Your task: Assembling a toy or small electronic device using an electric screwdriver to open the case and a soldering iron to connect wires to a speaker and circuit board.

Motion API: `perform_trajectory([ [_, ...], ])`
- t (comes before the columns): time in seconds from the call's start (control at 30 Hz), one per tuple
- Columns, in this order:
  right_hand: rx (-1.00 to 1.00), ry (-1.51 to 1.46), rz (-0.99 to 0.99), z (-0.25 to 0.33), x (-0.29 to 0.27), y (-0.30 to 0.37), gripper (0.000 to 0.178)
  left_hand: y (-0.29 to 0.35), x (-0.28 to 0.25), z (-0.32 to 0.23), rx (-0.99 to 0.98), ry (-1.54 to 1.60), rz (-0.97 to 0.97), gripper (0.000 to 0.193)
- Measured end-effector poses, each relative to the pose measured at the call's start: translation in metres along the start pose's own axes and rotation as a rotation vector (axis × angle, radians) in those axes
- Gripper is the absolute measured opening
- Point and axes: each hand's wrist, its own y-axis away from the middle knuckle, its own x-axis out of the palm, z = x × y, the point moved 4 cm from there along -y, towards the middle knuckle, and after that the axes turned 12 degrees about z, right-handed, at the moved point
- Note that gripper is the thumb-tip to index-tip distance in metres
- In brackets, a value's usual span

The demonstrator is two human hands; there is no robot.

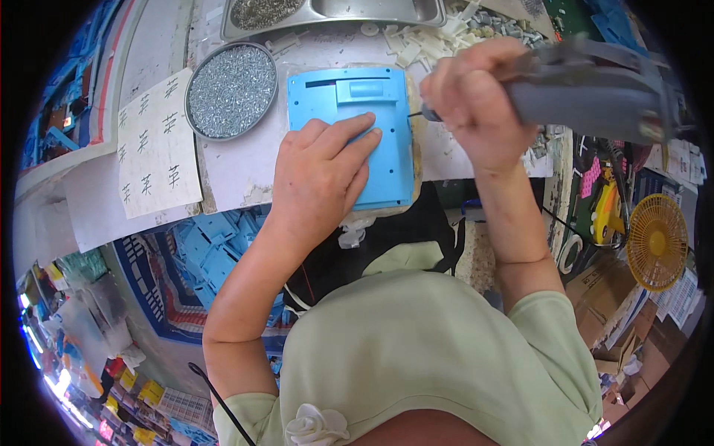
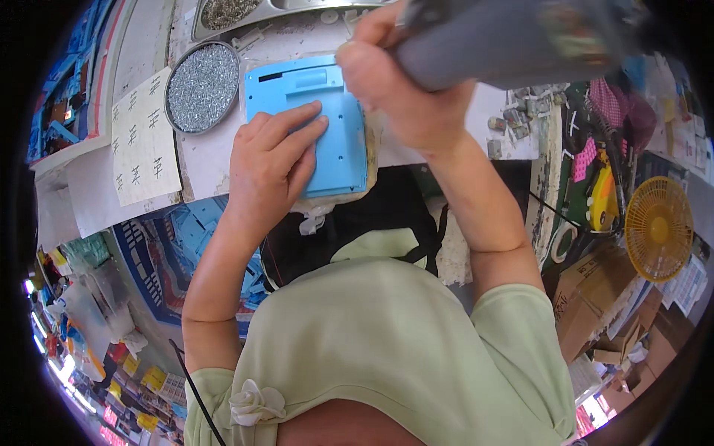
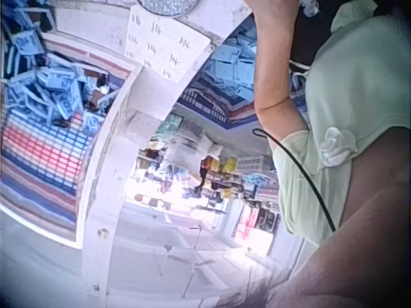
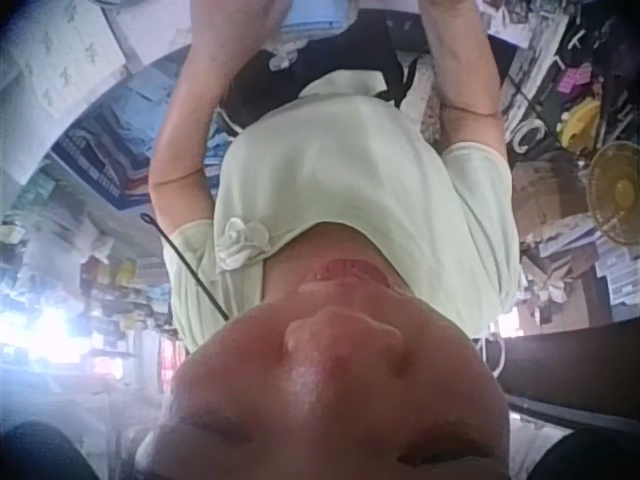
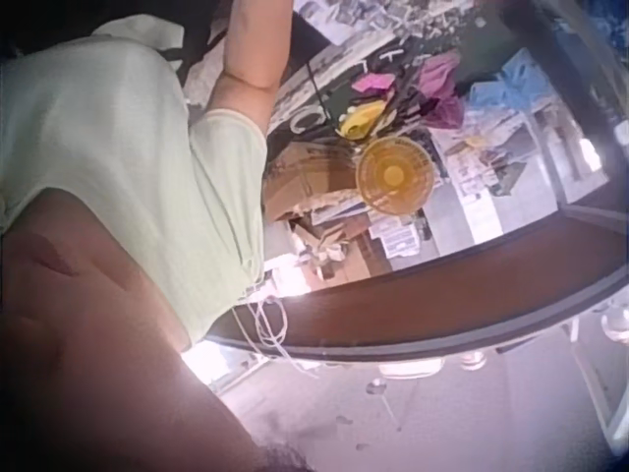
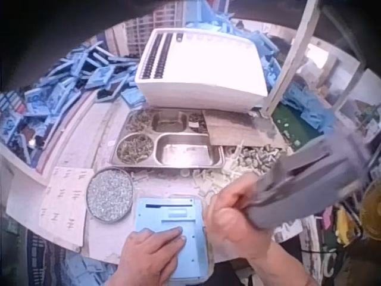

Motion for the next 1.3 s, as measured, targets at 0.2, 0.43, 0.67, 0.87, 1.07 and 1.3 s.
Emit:
perform_trajectory([
  [0.2,0.102,-0.066,-0.087,0.014,0.018,0.044,0.020,-0.006,0.003,0.006,0.012,0.110,0.026,0.035],
  [0.43,-0.070,-0.169,0.036,0.043,0.028,-0.005,0.021,-0.041,-0.020,0.039,0.055,-0.281,-0.187,0.034],
  [0.67,-0.203,-0.173,0.293,0.081,-0.043,-0.030,0.035,0.180,-0.127,0.084,-0.413,-0.005,-1.123,0.031],
  [0.87,-0.066,-0.303,0.063,0.047,-0.027,-0.029,0.024,0.577,0.104,0.157,-1.561,0.610,-1.820,0.034],
  [1.07,-0.066,-0.200,0.056,0.040,-0.022,-0.044,0.025,0.611,0.223,0.178,-2.085,0.890,-1.254,0.066],
  [1.3,0.028,-0.109,-0.045,0.027,-0.037,-0.049,0.042,0.180,-0.134,0.130,-0.461,0.043,-0.932,0.024],
])
